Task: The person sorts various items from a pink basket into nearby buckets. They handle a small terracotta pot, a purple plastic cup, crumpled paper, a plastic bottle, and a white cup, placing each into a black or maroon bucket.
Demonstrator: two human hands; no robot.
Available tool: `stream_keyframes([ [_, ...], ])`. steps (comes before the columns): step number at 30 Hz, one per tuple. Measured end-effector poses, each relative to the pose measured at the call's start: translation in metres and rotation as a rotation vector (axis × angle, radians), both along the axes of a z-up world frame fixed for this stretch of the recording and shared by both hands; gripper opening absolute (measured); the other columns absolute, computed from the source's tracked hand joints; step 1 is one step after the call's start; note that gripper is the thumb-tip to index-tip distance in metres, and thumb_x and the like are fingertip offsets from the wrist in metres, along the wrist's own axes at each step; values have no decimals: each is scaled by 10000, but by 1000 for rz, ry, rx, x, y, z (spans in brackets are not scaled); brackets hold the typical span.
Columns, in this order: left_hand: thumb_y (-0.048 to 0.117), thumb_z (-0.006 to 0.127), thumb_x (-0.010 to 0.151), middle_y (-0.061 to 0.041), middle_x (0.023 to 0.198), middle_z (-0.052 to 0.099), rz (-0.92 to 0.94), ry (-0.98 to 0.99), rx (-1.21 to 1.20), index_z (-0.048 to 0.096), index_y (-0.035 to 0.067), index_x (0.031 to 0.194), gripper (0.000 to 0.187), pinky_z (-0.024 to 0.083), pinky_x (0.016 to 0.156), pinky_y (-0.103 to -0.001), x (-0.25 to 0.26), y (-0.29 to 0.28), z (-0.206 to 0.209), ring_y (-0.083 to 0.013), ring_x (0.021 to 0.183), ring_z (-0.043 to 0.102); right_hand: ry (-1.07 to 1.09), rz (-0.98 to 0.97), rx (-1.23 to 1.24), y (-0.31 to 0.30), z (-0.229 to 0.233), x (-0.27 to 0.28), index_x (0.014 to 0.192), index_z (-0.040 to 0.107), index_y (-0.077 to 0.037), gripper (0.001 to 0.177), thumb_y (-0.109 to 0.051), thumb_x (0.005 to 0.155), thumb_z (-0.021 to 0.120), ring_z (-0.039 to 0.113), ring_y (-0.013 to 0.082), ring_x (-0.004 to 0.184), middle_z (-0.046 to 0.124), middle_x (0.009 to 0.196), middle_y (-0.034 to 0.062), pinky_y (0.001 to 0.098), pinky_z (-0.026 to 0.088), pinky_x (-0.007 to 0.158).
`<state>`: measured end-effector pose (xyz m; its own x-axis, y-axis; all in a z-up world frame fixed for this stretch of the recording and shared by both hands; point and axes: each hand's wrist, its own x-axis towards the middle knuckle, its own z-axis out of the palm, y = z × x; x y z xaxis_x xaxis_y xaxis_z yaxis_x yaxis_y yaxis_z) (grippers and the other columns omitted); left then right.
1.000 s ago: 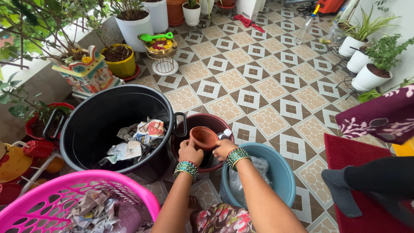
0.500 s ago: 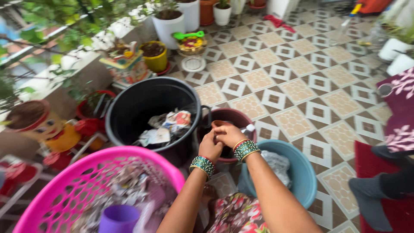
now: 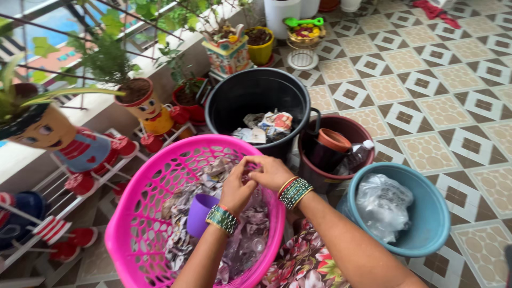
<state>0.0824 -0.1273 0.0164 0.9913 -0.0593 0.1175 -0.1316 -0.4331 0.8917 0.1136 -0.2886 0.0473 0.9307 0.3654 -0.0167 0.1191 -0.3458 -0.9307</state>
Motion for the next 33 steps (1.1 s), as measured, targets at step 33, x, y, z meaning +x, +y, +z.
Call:
stream_keyframes([
  [33,198,602,851,-173,1335,661,229,235,290,612,128,1386,540,483,1060,-411,-52,165,-48,-331,1220,640,-251,326,-642,147,-72,-22,968,797,-188,264,-196,710,739,716,346,866,744,890,110,476,566,770],
])
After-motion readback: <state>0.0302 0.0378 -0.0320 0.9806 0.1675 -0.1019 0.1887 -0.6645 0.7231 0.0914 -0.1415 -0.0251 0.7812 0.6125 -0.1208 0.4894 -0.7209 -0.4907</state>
